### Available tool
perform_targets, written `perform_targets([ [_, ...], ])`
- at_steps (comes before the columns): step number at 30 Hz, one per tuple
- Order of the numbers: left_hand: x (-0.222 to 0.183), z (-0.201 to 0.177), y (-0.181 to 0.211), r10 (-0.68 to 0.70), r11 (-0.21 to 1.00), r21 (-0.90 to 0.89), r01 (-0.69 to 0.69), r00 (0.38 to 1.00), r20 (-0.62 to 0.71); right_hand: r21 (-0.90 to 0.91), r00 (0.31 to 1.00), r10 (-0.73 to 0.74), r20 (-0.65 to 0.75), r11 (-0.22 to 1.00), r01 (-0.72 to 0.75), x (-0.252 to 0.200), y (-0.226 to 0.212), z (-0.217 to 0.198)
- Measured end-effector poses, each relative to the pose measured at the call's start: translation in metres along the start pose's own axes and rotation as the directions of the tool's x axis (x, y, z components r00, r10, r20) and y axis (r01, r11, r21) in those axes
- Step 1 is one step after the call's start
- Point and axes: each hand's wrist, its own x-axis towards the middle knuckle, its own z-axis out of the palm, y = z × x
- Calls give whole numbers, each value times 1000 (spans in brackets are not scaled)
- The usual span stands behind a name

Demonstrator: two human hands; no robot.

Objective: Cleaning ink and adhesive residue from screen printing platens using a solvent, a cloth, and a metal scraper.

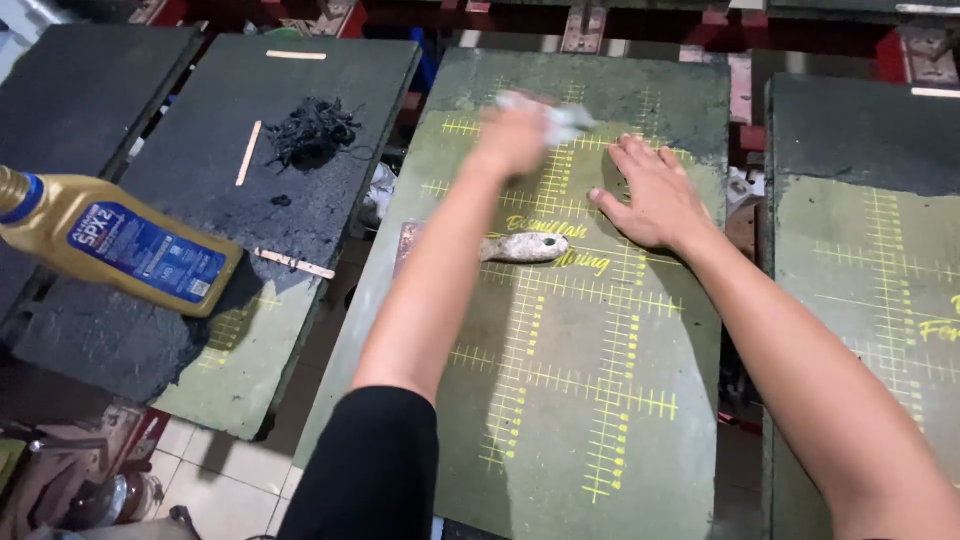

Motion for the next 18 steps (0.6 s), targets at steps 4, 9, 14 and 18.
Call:
perform_targets([
  [4, 9, -26, -90, -255, 961, 68, 267, 956, -145, -31, 999, 41, 27, 999, -40, -3, -12, -7],
  [9, 34, -9, -82, -99, 980, 145, 138, 964, -249, 116, 996, 81, 33, 990, -84, -1, -19, -18],
  [14, -8, 5, 72, 219, 721, -683, -119, 974, 62, 572, 955, 267, -130, 807, -148, -6, -6, -33],
  [18, 77, 63, 44, 315, 519, -762, -388, 915, -251, 455, 956, 273, -109, 869, -196, -9, -27, -47],
])
